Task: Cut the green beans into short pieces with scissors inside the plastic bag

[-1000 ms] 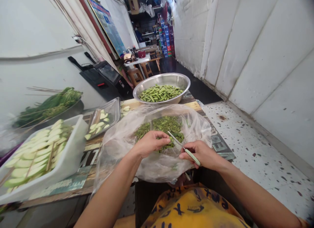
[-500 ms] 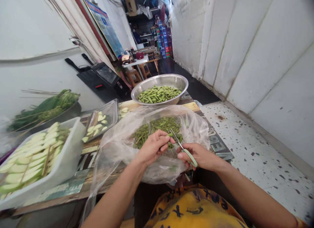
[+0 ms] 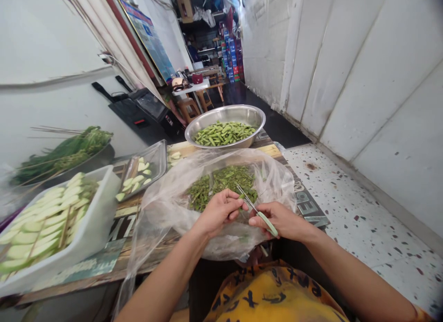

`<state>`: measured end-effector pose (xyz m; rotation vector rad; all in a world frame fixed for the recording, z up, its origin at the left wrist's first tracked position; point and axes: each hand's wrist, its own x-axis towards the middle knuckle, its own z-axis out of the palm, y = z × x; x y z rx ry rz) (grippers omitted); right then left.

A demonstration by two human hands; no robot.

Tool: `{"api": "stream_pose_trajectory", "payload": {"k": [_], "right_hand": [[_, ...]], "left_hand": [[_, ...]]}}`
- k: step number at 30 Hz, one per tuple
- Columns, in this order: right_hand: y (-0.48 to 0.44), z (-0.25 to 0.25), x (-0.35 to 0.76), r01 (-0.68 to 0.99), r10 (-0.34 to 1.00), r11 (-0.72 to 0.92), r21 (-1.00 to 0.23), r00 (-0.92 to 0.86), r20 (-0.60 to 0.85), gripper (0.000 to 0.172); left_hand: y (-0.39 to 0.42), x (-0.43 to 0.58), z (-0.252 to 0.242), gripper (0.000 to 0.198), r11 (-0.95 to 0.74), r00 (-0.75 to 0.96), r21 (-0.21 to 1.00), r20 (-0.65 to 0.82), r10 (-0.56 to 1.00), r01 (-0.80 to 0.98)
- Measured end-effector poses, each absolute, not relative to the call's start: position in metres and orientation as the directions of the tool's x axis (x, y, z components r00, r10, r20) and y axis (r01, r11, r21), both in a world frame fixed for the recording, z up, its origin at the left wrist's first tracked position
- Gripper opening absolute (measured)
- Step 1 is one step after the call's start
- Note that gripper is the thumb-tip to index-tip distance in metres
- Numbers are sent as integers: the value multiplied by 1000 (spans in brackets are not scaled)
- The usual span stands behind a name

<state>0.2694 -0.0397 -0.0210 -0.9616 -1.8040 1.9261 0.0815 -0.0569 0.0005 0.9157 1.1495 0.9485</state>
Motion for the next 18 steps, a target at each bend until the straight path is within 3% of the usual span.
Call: {"api": "stream_pose_trajectory", "payload": {"k": [4,8,12,15,16,18], "right_hand": [[-39,-28,272,216,675,-95,-972,-704,-222,38],[-39,-30,276,222,685,-155,-963,-678,-267,32],[-44,-28,280,175,686,-192,-966,-679,-259,32],[-49,-27,283,157,671,-195,-968,-699,-248,32],[-50,-26,285,155,667,-197,-968,-703,-248,32],[-51,-25,289,160,673,-191,-968,-697,-248,32]], "left_hand": [[-58,76,1,35,373,169,922,-353,920,-105],[-50,65,22,30,338,121,934,-324,938,-120],[-8,55,65,21,96,-87,982,-111,990,-160],[53,44,94,16,-164,-334,986,143,932,-36],[74,39,101,15,-187,-372,982,172,912,-6],[110,26,110,22,-152,-361,962,228,904,225]]}}
